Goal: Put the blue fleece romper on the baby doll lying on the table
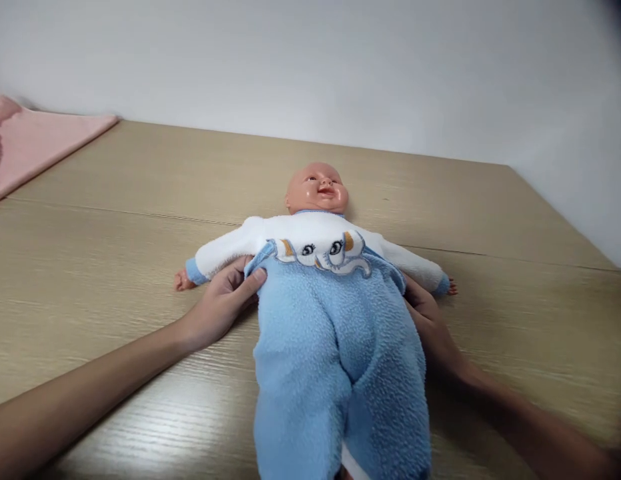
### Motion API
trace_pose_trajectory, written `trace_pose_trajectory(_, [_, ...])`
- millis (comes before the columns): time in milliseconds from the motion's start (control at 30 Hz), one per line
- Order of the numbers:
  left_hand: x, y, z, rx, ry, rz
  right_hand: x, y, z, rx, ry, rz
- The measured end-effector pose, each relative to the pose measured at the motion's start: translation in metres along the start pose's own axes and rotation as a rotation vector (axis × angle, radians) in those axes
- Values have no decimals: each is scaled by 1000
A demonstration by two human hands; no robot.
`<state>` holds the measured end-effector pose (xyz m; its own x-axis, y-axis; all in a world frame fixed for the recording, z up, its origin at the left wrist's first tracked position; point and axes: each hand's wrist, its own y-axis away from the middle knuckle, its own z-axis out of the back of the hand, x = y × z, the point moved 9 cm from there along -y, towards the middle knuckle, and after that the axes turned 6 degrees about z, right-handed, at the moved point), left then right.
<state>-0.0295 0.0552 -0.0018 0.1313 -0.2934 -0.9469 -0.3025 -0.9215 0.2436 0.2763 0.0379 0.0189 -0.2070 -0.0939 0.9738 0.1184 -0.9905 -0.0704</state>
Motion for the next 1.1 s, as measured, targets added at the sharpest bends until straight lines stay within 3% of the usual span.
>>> trace_pose_trajectory(100, [-2, -1, 4, -35, 59, -19, -2, 1, 7, -88, -66, -48])
trace_pose_trajectory(267, [-17, -4, 19, -97, -123, -140, -3, -1, 8, -111, -101, -55])
trace_pose_trajectory(467, [-15, -12, 9, 34, -105, -79, -4, -2, 9, -125, -91, -16])
trace_pose_trajectory(533, [-22, -11, 8, 43, -136, -118, -1, -3, 8, -114, -68, 9])
trace_pose_trajectory(733, [-44, 0, 14, -50, -293, -346, -1, -5, 12, -156, -30, 35])
trace_pose_trajectory(867, [-45, 2, 17, -147, -359, -368, -6, -13, 17, -171, -25, 46])
trace_pose_trajectory(1100, [-46, -1, 18, -144, -273, -382, 2, -24, 26, -179, 5, 145])
